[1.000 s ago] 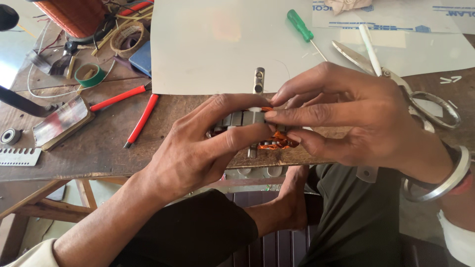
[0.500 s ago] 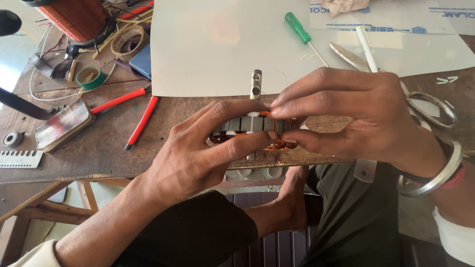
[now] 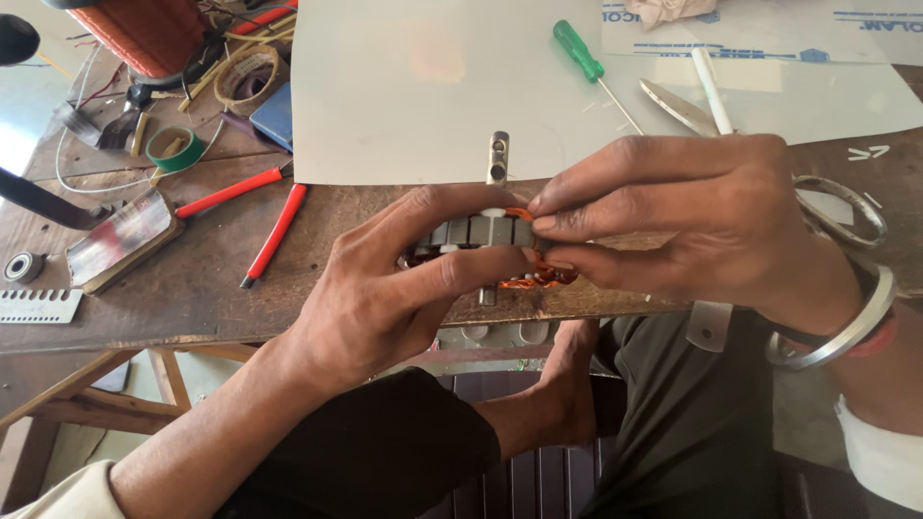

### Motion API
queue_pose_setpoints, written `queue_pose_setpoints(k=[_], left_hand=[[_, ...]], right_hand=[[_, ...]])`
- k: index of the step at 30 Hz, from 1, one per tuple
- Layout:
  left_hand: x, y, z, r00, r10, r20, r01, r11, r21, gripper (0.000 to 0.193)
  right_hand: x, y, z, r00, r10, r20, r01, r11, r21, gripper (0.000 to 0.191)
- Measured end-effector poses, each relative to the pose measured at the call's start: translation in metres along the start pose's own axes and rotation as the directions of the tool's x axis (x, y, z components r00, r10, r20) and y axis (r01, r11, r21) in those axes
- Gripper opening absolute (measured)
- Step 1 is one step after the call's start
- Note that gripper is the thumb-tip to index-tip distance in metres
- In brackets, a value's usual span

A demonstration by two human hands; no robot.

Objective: The person inserts small white plastic spacers into the slots of a laminated core assembly with copper windings. They use a metal rod to push the spacers into place and adjust the alignment of the core segments.

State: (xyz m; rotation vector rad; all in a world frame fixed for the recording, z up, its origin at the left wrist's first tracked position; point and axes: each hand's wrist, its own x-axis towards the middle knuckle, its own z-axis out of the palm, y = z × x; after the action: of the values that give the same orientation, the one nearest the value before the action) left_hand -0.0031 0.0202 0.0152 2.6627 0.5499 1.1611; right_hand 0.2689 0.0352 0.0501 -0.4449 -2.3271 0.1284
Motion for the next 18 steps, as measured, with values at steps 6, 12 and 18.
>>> queue_pose_setpoints(k=[6, 12, 18], left_hand=[[0.000, 0.000, -0.002, 1.000, 0.004, 0.004, -0.004, 0.999, 0.042, 0.047], [0.000, -0.001, 0.003, 1.000, -0.011, -0.022, 0.012, 0.999, 0.040, 0.038], [-0.003, 0.001, 0.002, 1.000, -0.005, -0.012, 0.006, 0.999, 0.050, 0.037]], right_hand=[[-0.003, -0.002, 0.006, 0.999, -0.028, -0.038, 0.024, 0.994, -0.104, 0.024], [-0.015, -0.013, 0.017, 0.994, 0.064, -0.086, -0.078, 0.981, -0.180, 0.033], [-0.020, -0.014, 0.022, 0.990, 0.078, -0.117, -0.081, 0.997, -0.017, 0.028]])
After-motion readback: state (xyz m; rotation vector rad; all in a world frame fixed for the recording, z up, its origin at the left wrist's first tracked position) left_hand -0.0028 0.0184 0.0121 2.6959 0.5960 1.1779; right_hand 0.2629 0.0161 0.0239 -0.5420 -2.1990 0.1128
